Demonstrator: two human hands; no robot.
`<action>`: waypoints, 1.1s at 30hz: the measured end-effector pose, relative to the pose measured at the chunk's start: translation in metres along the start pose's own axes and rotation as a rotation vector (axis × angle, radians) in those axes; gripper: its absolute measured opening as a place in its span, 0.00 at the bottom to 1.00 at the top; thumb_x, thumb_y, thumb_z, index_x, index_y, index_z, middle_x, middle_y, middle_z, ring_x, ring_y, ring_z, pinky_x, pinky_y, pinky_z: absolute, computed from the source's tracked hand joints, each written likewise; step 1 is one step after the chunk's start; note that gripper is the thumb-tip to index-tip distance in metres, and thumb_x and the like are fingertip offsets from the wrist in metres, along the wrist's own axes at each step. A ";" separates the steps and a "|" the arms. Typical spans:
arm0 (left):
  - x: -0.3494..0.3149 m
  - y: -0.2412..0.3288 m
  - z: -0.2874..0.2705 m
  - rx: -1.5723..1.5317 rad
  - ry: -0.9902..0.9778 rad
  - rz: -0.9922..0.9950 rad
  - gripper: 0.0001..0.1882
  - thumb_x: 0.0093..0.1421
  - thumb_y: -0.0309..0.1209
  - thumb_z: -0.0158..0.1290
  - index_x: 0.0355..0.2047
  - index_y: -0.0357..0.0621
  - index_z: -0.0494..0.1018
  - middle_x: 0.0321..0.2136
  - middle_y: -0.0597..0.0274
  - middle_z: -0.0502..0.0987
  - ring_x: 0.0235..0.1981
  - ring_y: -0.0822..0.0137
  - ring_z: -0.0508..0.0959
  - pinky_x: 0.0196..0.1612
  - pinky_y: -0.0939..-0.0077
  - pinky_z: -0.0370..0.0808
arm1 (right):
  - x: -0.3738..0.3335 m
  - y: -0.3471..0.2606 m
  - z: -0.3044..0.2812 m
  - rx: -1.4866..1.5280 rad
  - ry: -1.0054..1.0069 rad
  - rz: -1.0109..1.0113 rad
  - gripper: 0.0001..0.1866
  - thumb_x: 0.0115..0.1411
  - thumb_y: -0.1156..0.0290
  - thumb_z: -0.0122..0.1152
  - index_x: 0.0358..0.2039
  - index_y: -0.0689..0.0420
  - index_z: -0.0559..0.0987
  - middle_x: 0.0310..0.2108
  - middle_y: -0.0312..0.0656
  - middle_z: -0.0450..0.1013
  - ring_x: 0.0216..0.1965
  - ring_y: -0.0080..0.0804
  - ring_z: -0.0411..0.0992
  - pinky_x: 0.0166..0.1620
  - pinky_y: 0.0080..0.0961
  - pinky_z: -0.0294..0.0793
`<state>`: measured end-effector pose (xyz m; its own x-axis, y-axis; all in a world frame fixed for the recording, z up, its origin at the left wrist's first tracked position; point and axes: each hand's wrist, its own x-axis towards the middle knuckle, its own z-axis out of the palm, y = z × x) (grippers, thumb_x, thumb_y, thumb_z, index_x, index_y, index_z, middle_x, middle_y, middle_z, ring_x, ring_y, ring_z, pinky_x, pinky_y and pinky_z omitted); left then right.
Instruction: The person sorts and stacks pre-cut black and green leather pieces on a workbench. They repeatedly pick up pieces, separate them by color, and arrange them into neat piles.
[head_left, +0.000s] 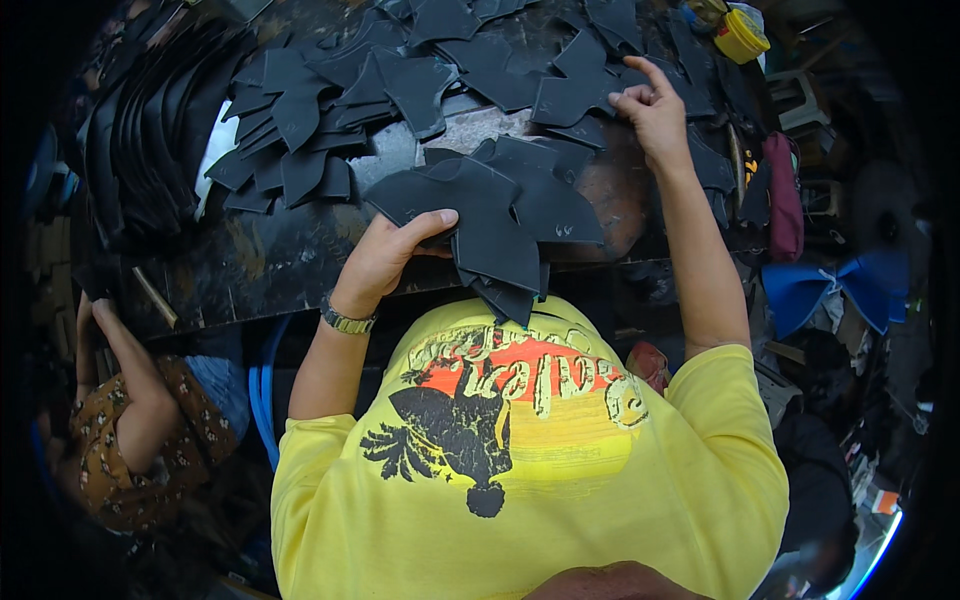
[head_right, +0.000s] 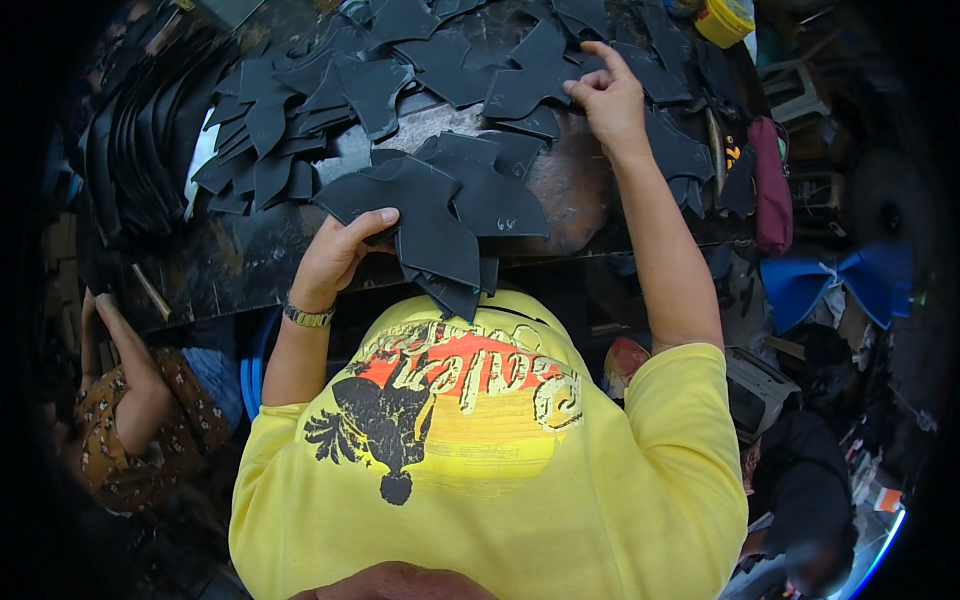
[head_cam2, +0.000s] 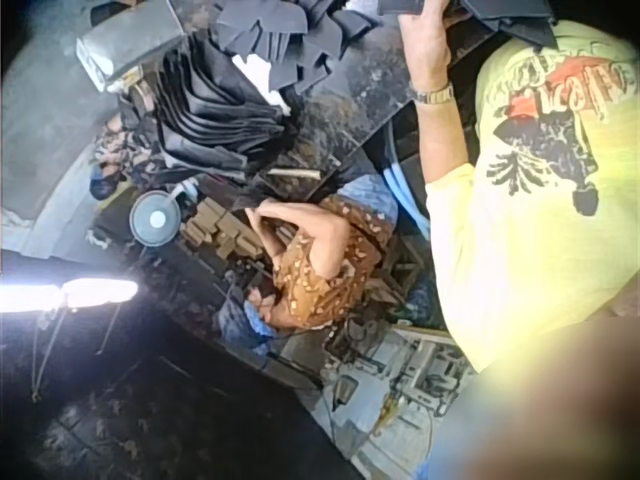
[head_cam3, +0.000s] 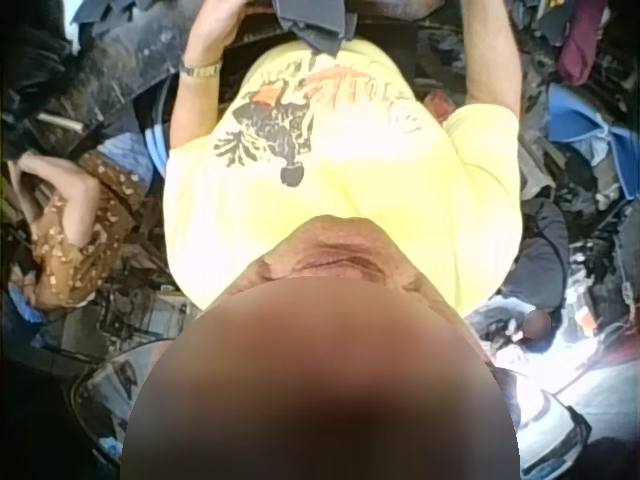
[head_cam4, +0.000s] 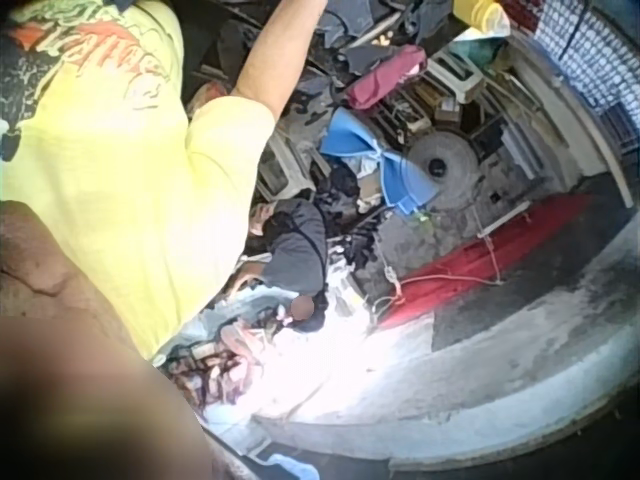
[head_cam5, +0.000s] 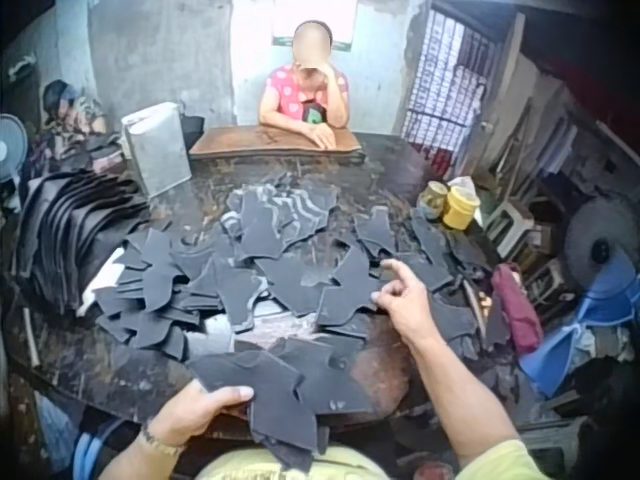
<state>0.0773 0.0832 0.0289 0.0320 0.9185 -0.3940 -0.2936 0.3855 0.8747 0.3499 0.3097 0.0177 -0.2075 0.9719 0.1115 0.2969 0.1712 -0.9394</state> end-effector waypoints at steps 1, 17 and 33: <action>0.000 -0.001 -0.001 0.013 0.020 -0.034 0.17 0.62 0.34 0.56 0.48 0.38 0.75 0.41 0.61 0.80 0.42 0.69 0.81 0.40 0.74 0.82 | 0.001 0.000 -0.001 0.170 0.020 0.017 0.31 0.52 0.81 0.67 0.58 0.56 0.72 0.24 0.32 0.72 0.28 0.20 0.70 0.33 0.17 0.71; 0.003 -0.007 0.012 -0.127 0.136 0.010 0.22 0.63 0.41 0.57 0.50 0.38 0.72 0.41 0.61 0.79 0.39 0.71 0.81 0.35 0.77 0.81 | -0.072 -0.061 0.000 0.622 -0.468 0.177 0.29 0.52 0.82 0.62 0.57 0.52 0.72 0.31 0.27 0.69 0.30 0.12 0.67 0.34 0.13 0.70; 0.000 -0.012 0.017 0.237 0.149 0.168 0.21 0.57 0.33 0.65 0.46 0.37 0.72 0.35 0.65 0.78 0.32 0.77 0.77 0.35 0.85 0.74 | 0.007 -0.016 0.017 -0.315 -0.215 -0.114 0.28 0.53 0.64 0.71 0.55 0.53 0.76 0.33 0.41 0.77 0.35 0.27 0.75 0.42 0.25 0.75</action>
<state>0.0974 0.0800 0.0234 -0.1432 0.9549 -0.2601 -0.0517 0.2552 0.9655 0.3275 0.3110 0.0280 -0.4360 0.8934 0.1081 0.5252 0.3502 -0.7756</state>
